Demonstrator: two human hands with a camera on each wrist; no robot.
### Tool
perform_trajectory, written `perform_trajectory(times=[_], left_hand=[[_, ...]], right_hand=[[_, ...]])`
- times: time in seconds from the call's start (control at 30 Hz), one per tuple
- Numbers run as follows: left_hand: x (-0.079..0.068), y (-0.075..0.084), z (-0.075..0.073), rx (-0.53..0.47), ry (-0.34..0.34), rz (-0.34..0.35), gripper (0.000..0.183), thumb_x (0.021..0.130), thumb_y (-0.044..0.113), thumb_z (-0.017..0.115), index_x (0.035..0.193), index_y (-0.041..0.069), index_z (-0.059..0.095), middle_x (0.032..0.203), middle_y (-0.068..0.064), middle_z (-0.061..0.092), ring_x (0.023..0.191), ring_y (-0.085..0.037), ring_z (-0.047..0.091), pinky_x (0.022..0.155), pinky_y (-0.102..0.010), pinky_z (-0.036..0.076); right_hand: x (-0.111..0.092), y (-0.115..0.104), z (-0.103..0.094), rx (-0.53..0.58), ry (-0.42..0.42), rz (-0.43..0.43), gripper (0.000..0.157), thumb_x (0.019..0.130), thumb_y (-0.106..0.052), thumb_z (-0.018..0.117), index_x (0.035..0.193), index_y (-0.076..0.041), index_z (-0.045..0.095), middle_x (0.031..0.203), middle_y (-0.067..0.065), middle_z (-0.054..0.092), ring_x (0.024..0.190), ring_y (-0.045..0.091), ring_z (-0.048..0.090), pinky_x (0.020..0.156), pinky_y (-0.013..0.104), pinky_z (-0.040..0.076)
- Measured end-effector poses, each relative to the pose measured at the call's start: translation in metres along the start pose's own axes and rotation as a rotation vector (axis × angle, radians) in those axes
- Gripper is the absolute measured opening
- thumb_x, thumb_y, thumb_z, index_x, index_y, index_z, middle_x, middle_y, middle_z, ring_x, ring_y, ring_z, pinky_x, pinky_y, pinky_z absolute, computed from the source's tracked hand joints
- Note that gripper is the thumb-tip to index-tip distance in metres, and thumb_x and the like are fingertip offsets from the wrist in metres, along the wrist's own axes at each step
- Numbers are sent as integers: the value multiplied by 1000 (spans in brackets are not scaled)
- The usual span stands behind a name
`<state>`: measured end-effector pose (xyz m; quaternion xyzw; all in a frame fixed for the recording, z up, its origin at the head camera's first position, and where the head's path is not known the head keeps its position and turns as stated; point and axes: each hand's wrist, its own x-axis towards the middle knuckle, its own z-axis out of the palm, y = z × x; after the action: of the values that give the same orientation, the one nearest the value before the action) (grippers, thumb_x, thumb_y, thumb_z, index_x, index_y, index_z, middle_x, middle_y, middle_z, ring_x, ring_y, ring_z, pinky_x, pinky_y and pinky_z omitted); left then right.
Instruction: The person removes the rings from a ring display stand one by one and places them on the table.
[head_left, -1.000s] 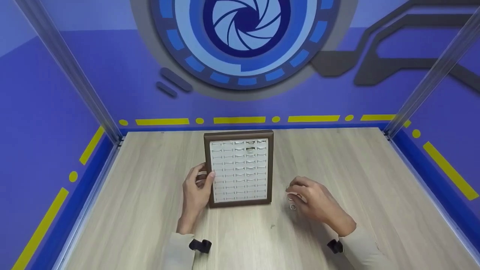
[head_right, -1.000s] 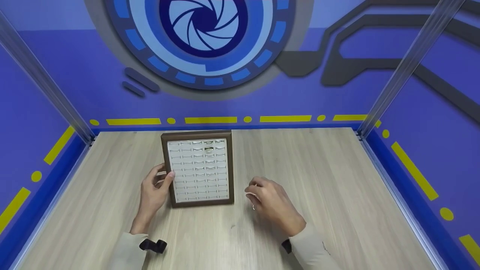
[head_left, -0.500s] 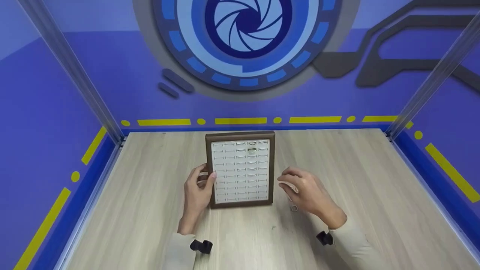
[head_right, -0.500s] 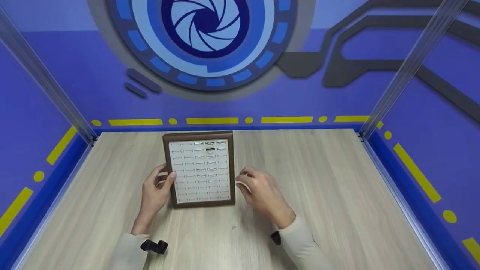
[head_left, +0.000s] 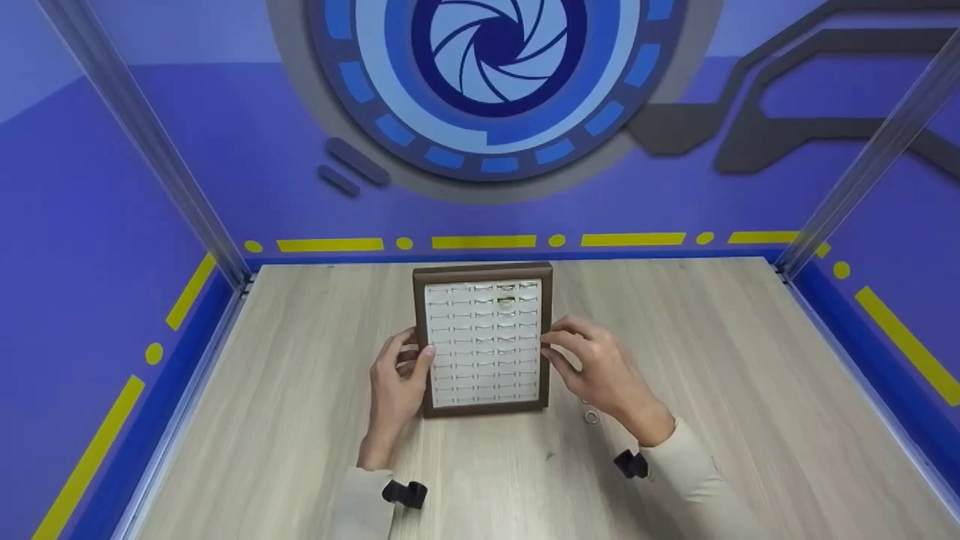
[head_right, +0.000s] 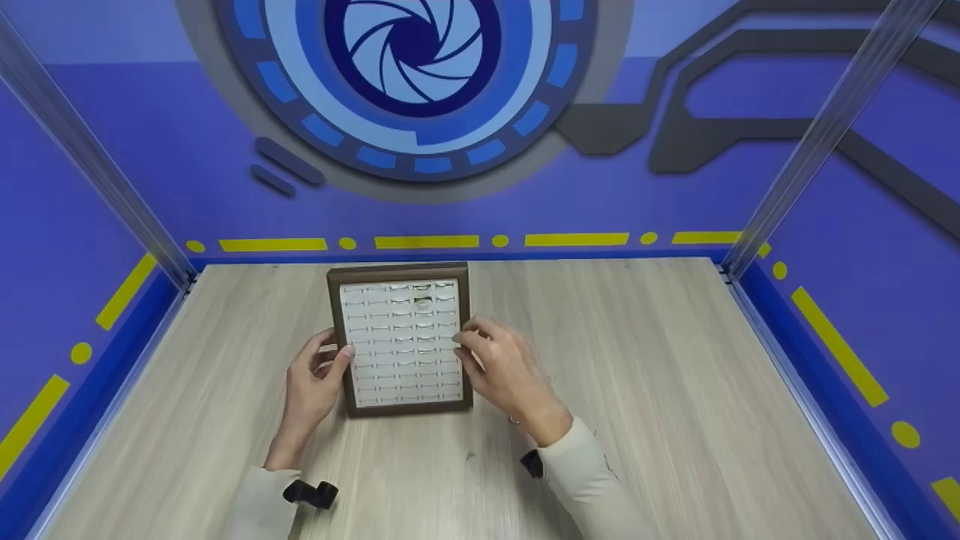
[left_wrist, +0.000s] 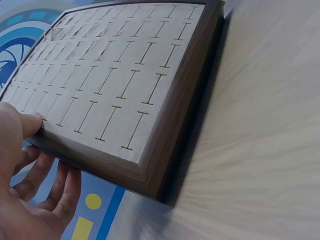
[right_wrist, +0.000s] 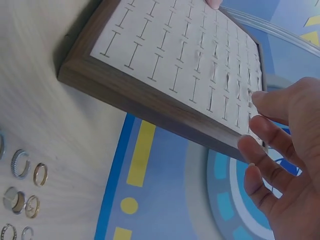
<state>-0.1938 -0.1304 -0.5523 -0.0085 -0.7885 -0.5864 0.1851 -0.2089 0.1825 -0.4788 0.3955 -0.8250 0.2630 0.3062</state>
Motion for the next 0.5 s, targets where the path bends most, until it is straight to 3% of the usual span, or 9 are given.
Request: perform_trajectory(times=[0.3,0.5], left_hand=[[-1,0,1,4,-10,-12,40,103,18,74,141,8,65,124,-8,69,105,-22,73,92,-37,63],[0,0,-1,0,-11,13,39,104,19,72,141,7,65,125,-10,69,105,-23,73,90,-36,63]], right_hand=[[15,-1,8,-35,16,29,18,87,2,86,102,-5,79,100,5,70,88,19,70,76,34,62],[26,0,15,-6,53,15,16,88,3,84,101,-4,79,98,6,70,82,17,69,73,28,60]])
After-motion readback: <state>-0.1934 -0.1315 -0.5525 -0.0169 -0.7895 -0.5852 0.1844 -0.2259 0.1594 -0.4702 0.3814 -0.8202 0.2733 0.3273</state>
